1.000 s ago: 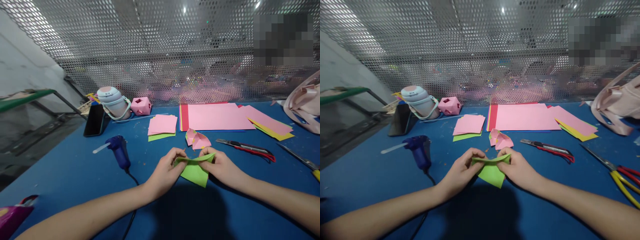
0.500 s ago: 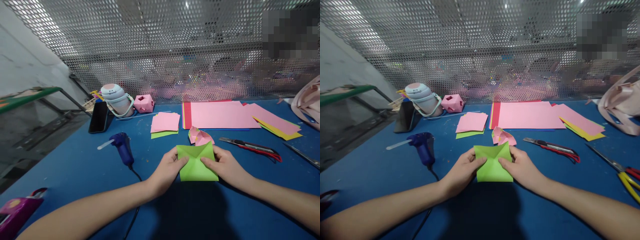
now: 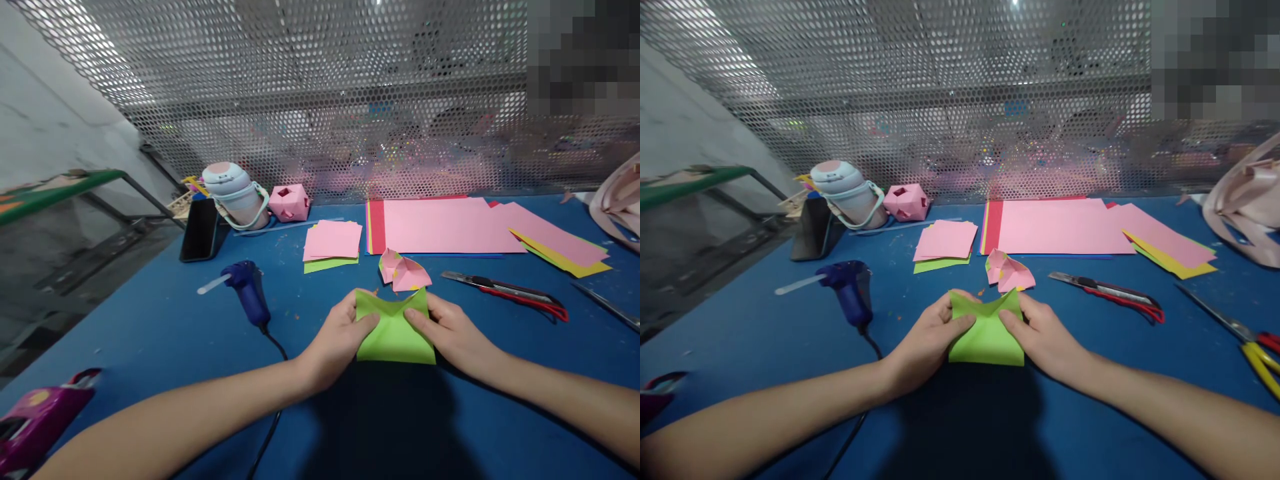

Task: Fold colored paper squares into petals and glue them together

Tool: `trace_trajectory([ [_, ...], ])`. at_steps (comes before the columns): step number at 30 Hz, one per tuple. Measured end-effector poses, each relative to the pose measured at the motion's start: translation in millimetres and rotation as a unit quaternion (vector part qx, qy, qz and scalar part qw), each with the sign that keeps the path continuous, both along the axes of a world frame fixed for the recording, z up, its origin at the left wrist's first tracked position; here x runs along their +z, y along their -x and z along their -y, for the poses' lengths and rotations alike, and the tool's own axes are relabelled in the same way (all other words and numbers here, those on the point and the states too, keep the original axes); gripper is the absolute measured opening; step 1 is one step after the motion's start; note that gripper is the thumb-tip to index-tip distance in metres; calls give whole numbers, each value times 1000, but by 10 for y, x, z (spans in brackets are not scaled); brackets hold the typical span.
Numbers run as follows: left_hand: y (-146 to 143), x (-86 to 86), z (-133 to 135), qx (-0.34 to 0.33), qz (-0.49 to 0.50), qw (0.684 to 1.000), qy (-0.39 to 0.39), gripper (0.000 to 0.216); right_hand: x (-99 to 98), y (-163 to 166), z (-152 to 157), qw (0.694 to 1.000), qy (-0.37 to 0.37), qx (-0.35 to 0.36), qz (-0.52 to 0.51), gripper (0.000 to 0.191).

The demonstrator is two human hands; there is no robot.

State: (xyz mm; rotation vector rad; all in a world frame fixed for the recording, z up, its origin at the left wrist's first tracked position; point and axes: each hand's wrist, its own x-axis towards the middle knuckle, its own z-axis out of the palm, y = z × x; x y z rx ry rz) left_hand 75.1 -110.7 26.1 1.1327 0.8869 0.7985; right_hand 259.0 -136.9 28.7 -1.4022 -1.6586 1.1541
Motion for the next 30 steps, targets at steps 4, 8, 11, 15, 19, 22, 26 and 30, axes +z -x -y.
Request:
trace_trajectory([
  [4,9,34,16,-9,-42,998,-37,12,-5,-7,6,1000,-16,11,22,27],
  [8,14,29,15,-22,-78,994,-76,9,4,1,12,998,-35,10,46,27],
  [11,21,10,9,-35,-105,987,-116,8,19,10,14,997,-50,19,58,25],
  [15,33,17,17,-54,-119,980,-148,11,36,24,26,996,-64,25,50,22],
  [19,31,61,41,-63,-177,965,-182,17,29,46,42,998,-60,-7,11,13],
  [22,17,89,60,-79,-202,955,-204,21,13,59,43,997,-58,-37,-21,16],
  [26,-7,106,73,-108,-221,943,-224,21,16,63,47,998,-49,-29,-29,18],
  [30,-21,108,78,-121,-236,933,-243,17,37,63,65,998,-55,-13,-18,17],
])
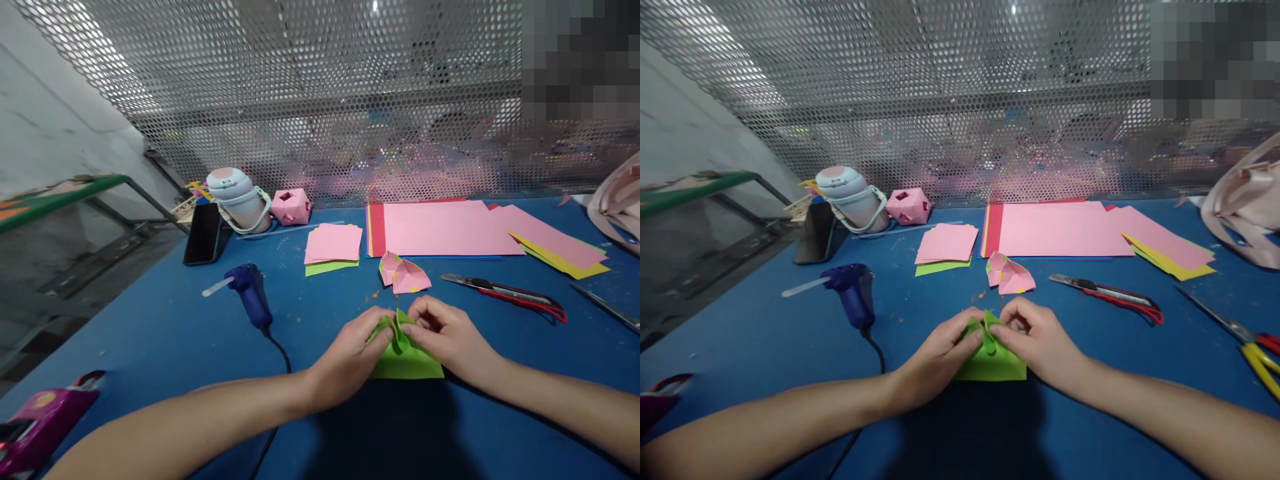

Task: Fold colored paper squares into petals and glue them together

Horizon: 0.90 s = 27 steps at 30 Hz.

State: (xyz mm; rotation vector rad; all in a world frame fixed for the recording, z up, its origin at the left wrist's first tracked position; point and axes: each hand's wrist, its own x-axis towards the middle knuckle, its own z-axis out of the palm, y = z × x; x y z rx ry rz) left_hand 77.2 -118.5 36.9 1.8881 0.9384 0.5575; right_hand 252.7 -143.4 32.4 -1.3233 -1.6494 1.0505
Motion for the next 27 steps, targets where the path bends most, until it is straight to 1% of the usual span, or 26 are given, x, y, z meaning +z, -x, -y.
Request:
trace_trajectory([
  [3,-7,2,3,-4,-12,1000,-11,15,12,6,6,1000,-5,7,6,18],
  [8,-19,7,5,0,-33,999,-2,17,22,24,-7,999,-23,19,20,17],
  [14,-20,-6,1,3,-40,999,1,18,8,16,-10,998,-45,30,26,18],
  [19,-19,-27,-4,4,-44,999,-3,18,4,16,-11,997,-48,48,36,20],
  [27,-32,-4,4,26,-51,998,-16,19,31,2,0,993,-64,74,59,24],
])
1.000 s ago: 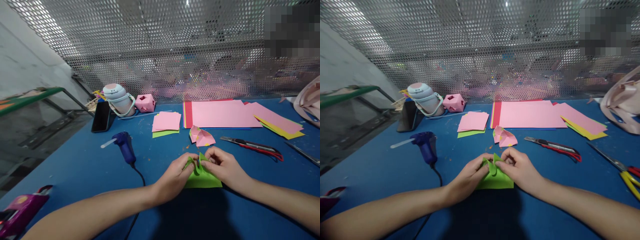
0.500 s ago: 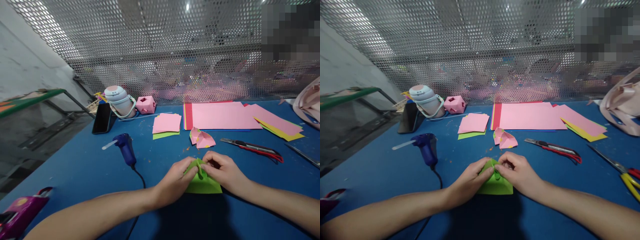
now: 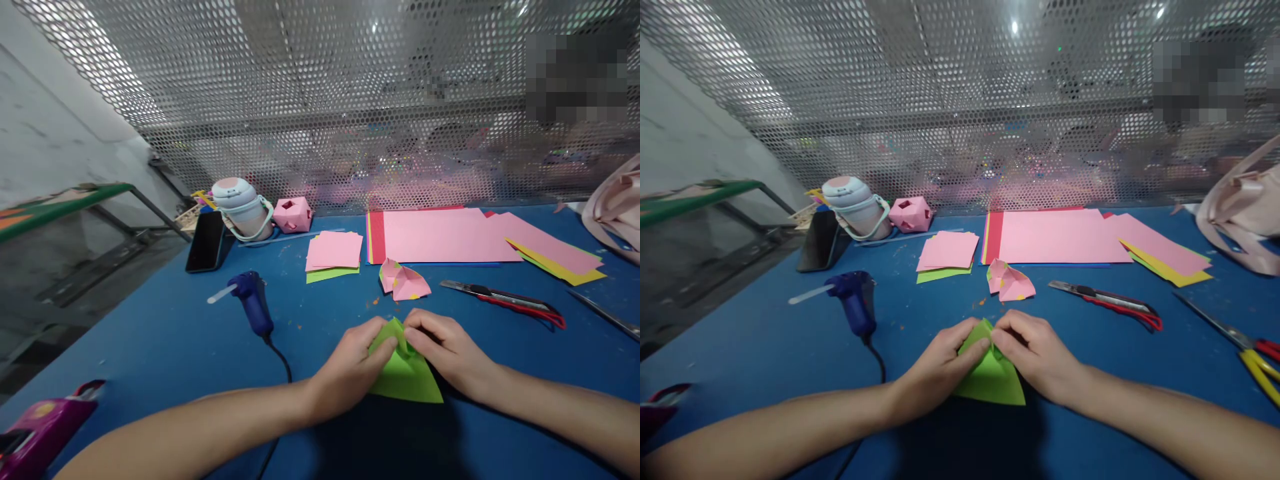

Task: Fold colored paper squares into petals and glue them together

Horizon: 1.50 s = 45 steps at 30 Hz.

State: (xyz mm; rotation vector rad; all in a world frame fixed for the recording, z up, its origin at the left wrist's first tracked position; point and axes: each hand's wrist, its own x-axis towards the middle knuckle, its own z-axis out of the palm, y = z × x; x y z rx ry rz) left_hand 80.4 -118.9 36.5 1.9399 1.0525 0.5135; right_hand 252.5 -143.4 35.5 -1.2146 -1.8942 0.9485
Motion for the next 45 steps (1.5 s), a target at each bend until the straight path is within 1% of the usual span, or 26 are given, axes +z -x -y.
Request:
trace_trajectory([
  [4,2,11,12,7,4,1000,8,20,2,3,31,999,-20,8,25,17],
  [7,1,9,14,16,-8,1000,-2,20,0,25,49,996,-63,-15,55,15],
  [11,1,1,2,11,-19,1000,-19,20,12,39,39,991,-106,-31,73,17],
  [16,6,15,-13,7,-9,1000,-20,17,23,-2,4,987,-144,-15,71,16],
  [20,11,29,-14,3,-13,1000,-17,16,35,-38,-2,987,-144,-2,70,15],
  [26,0,27,-16,-1,-6,1000,-26,11,36,-37,6,985,-154,-5,83,14],
  [30,13,17,-19,-25,-16,999,-34,8,21,-28,6,983,-170,11,76,14],
  [33,28,23,-25,-41,-34,998,-44,9,20,-35,1,982,-165,25,85,13],
  [36,34,37,-37,-53,-35,997,-31,9,21,-41,-10,985,-146,32,87,12],
  [40,26,40,-47,-56,-45,997,-16,10,11,-31,-19,987,-134,23,86,9],
  [45,29,35,-51,-35,-26,999,2,13,15,-39,-23,989,-131,27,66,10],
])
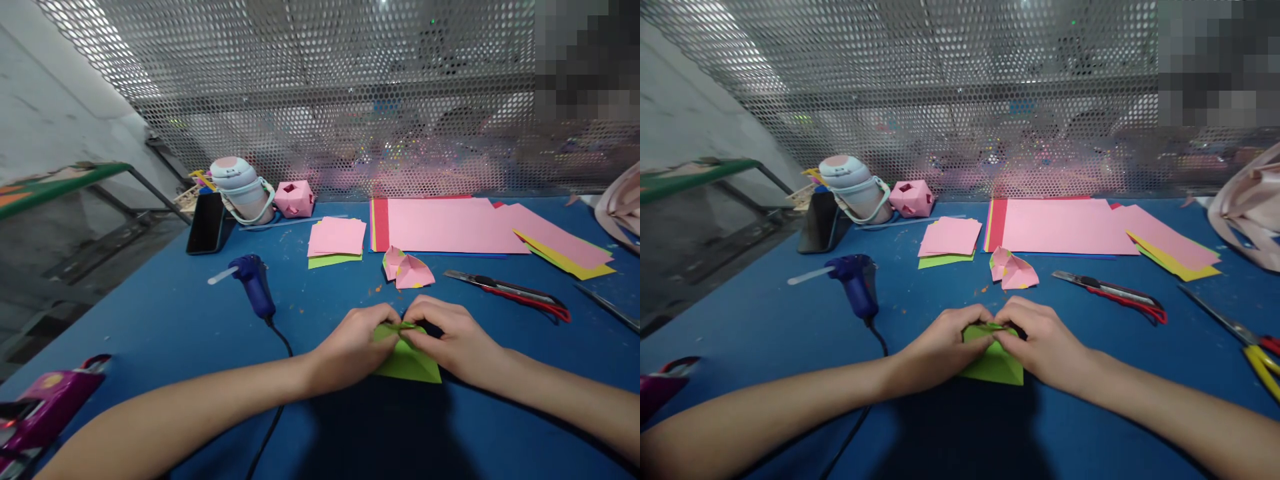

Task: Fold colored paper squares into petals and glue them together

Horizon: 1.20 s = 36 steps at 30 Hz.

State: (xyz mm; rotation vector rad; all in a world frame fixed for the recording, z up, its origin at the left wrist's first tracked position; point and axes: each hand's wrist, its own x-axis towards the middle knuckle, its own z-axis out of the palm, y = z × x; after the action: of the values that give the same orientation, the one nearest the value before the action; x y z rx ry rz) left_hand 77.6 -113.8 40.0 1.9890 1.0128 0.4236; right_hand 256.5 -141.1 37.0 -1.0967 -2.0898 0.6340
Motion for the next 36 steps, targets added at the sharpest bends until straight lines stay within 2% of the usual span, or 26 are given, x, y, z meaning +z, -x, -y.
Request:
trace_trajectory([
  [6,29,6,-50,36,25,997,60,24,-19,-54,-52,999,-27,2,-27,11],
  [10,32,-8,-69,27,52,995,79,27,-30,-66,-68,996,-76,28,-36,15],
  [21,61,-11,-87,20,73,991,107,34,-56,-124,-54,988,-125,86,40,24],
  [28,51,7,-77,14,79,987,137,35,-53,-123,-35,976,-156,73,133,27],
  [36,47,75,-85,-11,46,988,145,30,-79,-108,-41,978,-166,67,109,25],
])
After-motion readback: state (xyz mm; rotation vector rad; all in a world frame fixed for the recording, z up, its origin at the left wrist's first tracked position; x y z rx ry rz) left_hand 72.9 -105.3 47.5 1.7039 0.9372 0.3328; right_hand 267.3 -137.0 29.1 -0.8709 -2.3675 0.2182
